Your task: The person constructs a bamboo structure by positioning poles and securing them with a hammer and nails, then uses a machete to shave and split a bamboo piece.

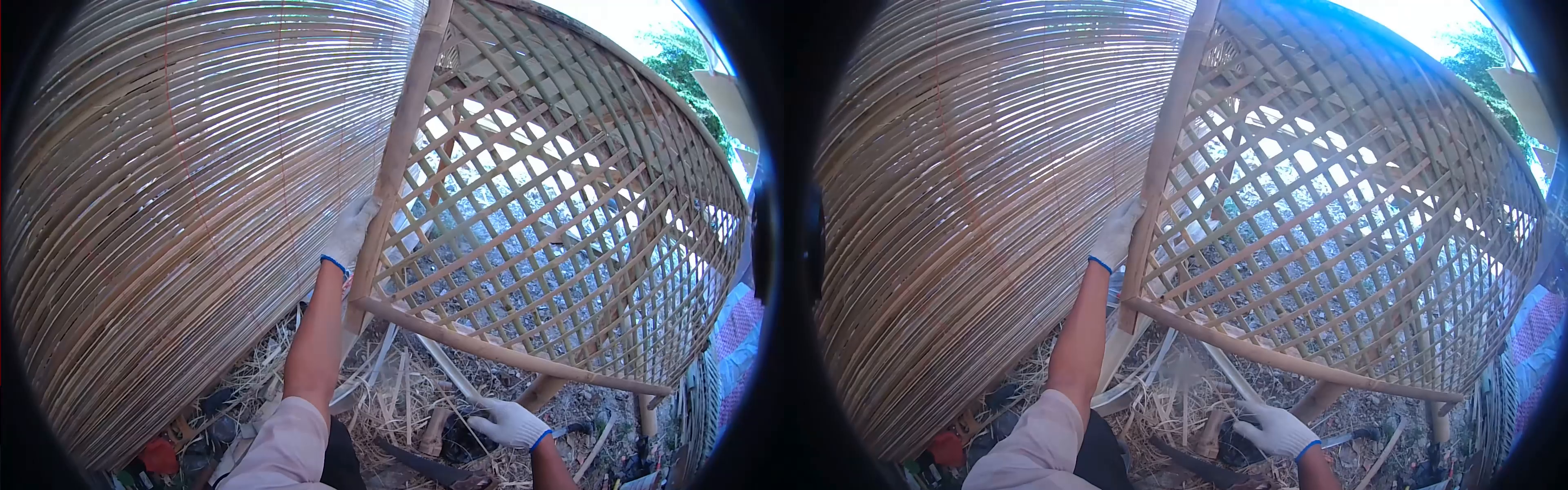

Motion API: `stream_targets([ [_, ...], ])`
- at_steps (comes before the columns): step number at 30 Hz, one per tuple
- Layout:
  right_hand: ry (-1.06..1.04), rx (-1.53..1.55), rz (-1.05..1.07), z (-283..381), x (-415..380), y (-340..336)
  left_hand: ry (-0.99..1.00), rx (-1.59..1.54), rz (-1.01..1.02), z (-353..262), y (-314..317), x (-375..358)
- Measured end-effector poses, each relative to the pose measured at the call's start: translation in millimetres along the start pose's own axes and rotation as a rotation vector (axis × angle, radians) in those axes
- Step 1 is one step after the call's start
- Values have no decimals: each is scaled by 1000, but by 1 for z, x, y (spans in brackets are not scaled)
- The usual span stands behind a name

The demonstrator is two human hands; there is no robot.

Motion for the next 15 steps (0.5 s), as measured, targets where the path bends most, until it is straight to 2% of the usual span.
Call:
stream_targets([
  [15, 14, -6, -30, -8, 1, 2, 43, -29, 10, -1, 0, 4],
])
Point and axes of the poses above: each hand's wrist, its own x-axis towards the middle knuckle, its own y-axis out of the palm, z = x × y, the point moved 6 cm from there along x, towards the middle knuckle, and after that the axes turned 11 degrees about z, right-handed, at the moved point
